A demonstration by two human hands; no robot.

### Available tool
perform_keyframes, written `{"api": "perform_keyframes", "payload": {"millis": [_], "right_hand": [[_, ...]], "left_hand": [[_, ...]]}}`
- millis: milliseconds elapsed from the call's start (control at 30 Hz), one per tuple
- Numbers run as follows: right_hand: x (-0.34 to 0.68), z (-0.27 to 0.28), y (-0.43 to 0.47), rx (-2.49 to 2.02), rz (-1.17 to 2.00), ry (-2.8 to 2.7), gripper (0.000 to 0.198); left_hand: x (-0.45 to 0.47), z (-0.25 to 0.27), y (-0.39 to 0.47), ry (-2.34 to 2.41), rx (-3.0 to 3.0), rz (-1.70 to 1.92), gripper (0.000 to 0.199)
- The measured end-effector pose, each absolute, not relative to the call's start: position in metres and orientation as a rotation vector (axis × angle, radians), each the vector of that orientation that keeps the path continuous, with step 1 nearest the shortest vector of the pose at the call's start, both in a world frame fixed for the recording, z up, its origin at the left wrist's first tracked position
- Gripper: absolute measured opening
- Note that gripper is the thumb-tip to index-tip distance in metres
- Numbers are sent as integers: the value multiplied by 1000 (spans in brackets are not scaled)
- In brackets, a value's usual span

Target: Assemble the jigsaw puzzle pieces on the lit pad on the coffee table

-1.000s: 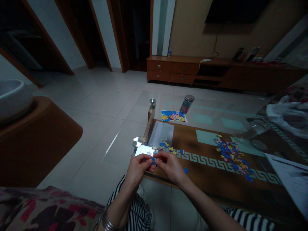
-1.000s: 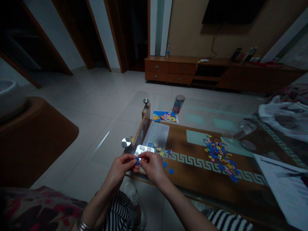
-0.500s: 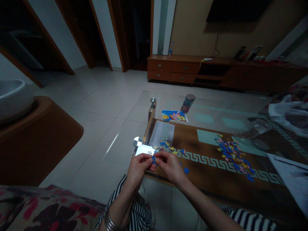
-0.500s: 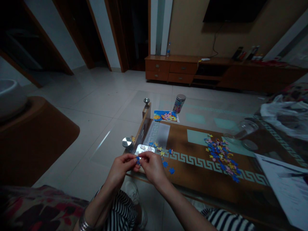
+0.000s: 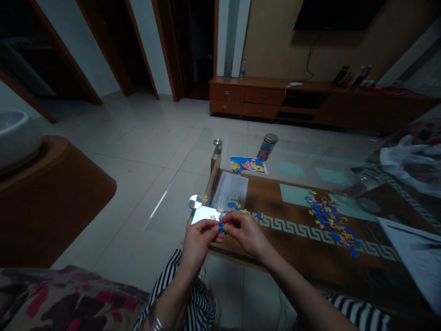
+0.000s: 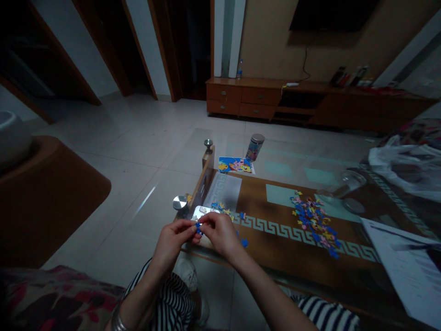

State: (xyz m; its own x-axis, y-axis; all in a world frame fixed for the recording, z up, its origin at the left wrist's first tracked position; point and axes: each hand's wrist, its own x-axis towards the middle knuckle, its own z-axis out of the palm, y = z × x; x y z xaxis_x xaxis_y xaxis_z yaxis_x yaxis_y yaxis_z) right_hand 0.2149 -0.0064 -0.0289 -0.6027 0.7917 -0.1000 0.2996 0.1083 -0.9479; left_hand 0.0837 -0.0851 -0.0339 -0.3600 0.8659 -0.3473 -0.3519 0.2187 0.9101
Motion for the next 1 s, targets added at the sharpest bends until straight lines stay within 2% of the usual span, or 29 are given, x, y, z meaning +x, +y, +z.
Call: {"api": "perform_keyframes", "payload": {"millis": [300,467,567,833,1000], "right_hand": [[212,-23,-13,-1101,1258,-2066,15],[213,-26,-11,-1051,1495,-1917,10],[214,-27,-9,-1048,1620,-1847,14],[209,-34,-14,-1048,1595,-1807,7],[210,-31,-12,-1074,1571,-1814,6]], "left_hand": [[83,-35,-85,1352,571,1397,26],[81,-30,-86,1327,581,1403,23],[81,-27,-86,1318,567,1418,23],[81,-28,-87,1318,537,1452,21],[80,-31,-87,1310,497,1395,31]]}}
